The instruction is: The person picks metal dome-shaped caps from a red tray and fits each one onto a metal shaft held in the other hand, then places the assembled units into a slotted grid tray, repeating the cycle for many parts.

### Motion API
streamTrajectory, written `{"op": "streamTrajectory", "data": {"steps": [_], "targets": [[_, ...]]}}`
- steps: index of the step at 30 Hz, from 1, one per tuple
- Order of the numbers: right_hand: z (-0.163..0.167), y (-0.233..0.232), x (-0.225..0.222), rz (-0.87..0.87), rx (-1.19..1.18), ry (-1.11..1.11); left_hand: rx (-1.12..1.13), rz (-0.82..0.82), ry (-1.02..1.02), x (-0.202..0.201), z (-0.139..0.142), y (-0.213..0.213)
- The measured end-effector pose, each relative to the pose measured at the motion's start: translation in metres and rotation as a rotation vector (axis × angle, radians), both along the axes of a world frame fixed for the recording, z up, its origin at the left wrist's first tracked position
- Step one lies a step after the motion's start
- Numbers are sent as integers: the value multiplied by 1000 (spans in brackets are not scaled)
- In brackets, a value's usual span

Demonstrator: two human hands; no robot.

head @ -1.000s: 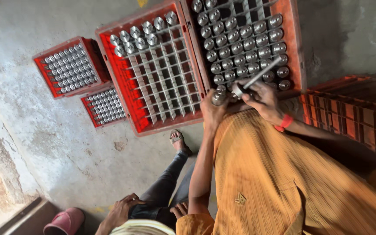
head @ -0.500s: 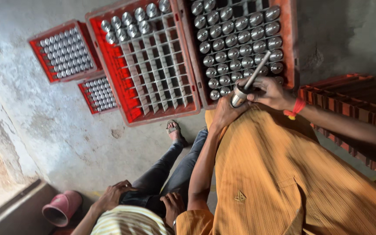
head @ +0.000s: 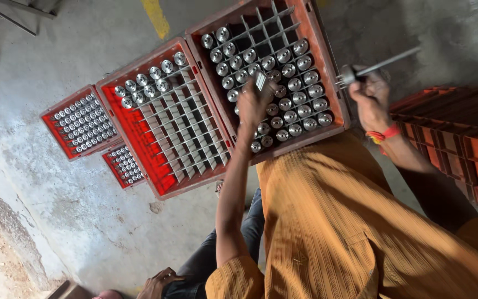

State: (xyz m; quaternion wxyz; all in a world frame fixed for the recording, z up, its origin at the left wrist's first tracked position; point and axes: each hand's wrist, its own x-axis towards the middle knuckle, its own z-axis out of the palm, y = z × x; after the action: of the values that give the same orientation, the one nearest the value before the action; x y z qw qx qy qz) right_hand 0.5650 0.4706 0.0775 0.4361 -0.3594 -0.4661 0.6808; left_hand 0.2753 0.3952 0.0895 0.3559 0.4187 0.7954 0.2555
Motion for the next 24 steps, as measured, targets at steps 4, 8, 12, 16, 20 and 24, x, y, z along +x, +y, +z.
{"op": "streamTrajectory", "data": {"steps": [4,8,12,16,20,24], "targets": [[-2,-2,17,-33,-3,-46,313,61,343,-52,-3,49],[-19,-23,17,18,35,-108,498,-125,665,-65,1,67],[-26,-43,21,42,-83,-229,537,50,402,-69,8,46],[-20,-60,24,50,-111,-244,535,282,408,-113,22,9],[-12,-78,14,38,-109,-265,374,418,448,-168,21,-3],[-8,-95,4,57,-108,-275,-46,327,448,-185,3,12]]}}
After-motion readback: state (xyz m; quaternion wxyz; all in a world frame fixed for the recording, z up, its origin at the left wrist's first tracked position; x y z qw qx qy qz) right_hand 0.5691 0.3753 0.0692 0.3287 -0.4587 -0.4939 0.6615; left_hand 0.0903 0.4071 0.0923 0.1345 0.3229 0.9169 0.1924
